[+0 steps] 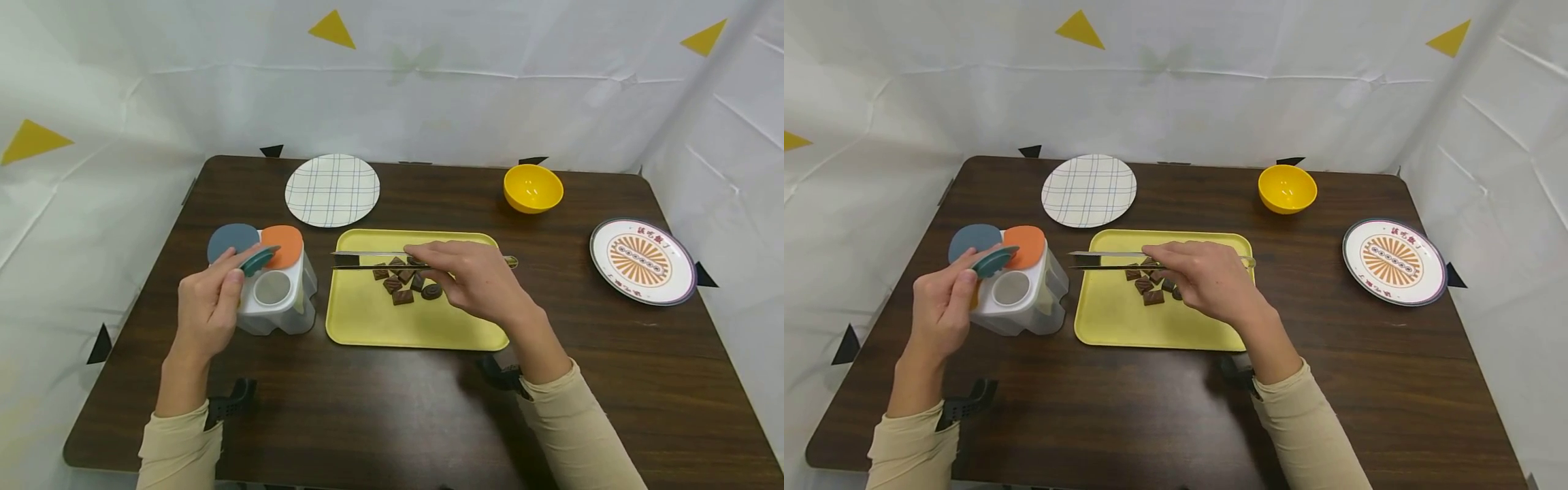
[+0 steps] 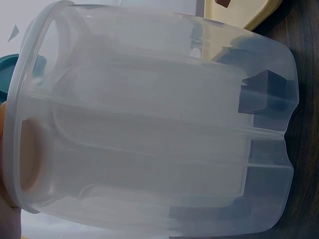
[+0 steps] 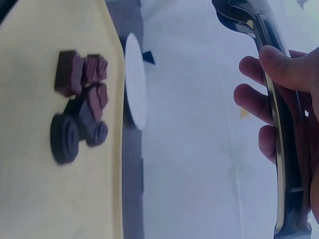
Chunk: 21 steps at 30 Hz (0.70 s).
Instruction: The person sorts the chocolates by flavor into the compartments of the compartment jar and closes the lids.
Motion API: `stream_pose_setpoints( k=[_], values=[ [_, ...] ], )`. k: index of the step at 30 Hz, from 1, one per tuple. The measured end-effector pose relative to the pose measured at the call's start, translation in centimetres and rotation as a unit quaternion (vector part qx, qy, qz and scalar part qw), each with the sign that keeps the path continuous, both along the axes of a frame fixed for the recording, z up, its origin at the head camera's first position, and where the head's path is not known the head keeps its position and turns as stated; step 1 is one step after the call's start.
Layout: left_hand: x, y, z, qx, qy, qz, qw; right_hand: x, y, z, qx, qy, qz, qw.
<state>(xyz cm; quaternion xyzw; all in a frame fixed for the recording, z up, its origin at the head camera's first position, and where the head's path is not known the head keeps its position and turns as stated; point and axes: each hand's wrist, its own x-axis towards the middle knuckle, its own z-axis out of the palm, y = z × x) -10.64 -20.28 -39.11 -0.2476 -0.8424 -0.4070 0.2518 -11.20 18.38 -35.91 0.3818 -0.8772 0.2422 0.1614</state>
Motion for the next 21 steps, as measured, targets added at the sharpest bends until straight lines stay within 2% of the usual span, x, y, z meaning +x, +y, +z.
stream_pose_setpoints(
  k=[11,21],
  values=[
    [-0.1,-0.1,0.0,0.006,-0.002,-0.003,1.0,-0.2,-4.5,1.3,0.008,0.037,0.058,0.998],
    [0.0,0.0,0.0,0.005,0.002,0.003,1.0,-0.5,-6.7,1.4,0.019,0.043,0.075,0.996]
  ],
)
